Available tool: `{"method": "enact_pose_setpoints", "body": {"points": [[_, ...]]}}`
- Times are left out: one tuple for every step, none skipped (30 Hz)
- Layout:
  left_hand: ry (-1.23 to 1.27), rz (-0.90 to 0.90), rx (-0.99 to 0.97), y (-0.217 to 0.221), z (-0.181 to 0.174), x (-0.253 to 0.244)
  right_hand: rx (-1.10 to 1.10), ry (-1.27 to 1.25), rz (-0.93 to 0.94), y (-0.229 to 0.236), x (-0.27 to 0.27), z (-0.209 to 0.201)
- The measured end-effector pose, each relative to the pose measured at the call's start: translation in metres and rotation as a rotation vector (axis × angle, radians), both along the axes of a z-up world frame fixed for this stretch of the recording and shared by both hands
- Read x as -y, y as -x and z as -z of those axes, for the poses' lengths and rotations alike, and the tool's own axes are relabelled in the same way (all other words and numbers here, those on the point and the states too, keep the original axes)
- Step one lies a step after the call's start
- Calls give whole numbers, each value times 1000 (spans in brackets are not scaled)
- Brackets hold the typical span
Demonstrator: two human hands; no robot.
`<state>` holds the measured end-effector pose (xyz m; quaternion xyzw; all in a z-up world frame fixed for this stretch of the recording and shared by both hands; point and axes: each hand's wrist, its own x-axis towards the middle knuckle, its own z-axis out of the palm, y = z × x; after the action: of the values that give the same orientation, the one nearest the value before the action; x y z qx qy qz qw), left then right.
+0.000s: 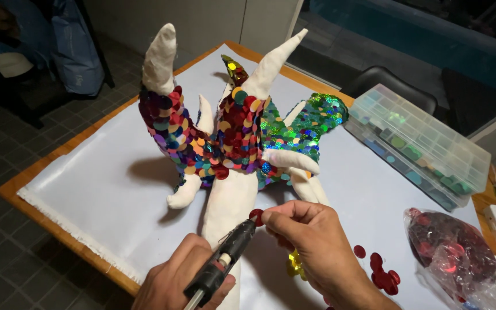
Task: Decorating a stuffed object by gluing individual sequins onto it using a hot glue gun
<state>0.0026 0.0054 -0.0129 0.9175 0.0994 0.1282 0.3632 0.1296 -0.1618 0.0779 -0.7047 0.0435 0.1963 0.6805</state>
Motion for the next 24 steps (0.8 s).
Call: {"method": "enact_pose_setpoints", "body": {"points": [[-1,0,1,0,0,0,1,-1,0,0,-1,-1],[-6,6,23,1,-1,0,-9,1,7,1,-1,-2],[-11,14,44,1,-1,1,-19,3,15,1,-1,-3],[-11,14,44,1,0,1,-19,2,16,1,-1,-3],[-30,6,52,1,1,1,-12,9,7,1,-1,-3],[-48,-3,59,0,2,1,-6,15,-1,1,-1,-3],[-49,-2,60,0,2,1,-6,15,-1,2,-1,-4],[-58,6,75,1,3,0,-10,-2,2,2,-1,-4],[-67,14,90,1,3,0,-16,-19,4,2,-2,-5],[-67,14,90,1,3,-1,-16,-19,4,2,-1,-5],[-63,15,56,2,4,-1,-11,-14,-3,2,-1,-4],[-59,16,21,2,4,-1,-7,-9,-10,1,0,-4],[-60,16,21,2,4,0,-7,-10,-10,1,-1,-5],[-78,13,72,2,4,1,-11,3,-9,1,-1,-7],[-94,10,123,2,4,2,-16,18,-8,1,-1,-8],[-94,10,123,3,-2,5,-16,18,-8,1,-1,-8],[-92,-10,149,4,-7,7,-22,19,-2,1,-1,-9],[-90,-30,176,4,-13,9,-27,21,5,0,-1,-10],[-90,-29,177,4,-15,10,-27,21,5,-1,0,-7],[-100,-38,224,4,-18,12,-10,4,1,-2,1,-5],[-111,-48,272,4,-20,13,8,-13,-5,-4,3,-3],[-112,-48,273,4,-19,12,9,-14,-5,-5,3,0],[-85,-42,197,5,-19,11,14,-12,-6,-5,3,2],[-59,-37,120,6,-18,9,18,-11,-7,-6,4,4]]}}
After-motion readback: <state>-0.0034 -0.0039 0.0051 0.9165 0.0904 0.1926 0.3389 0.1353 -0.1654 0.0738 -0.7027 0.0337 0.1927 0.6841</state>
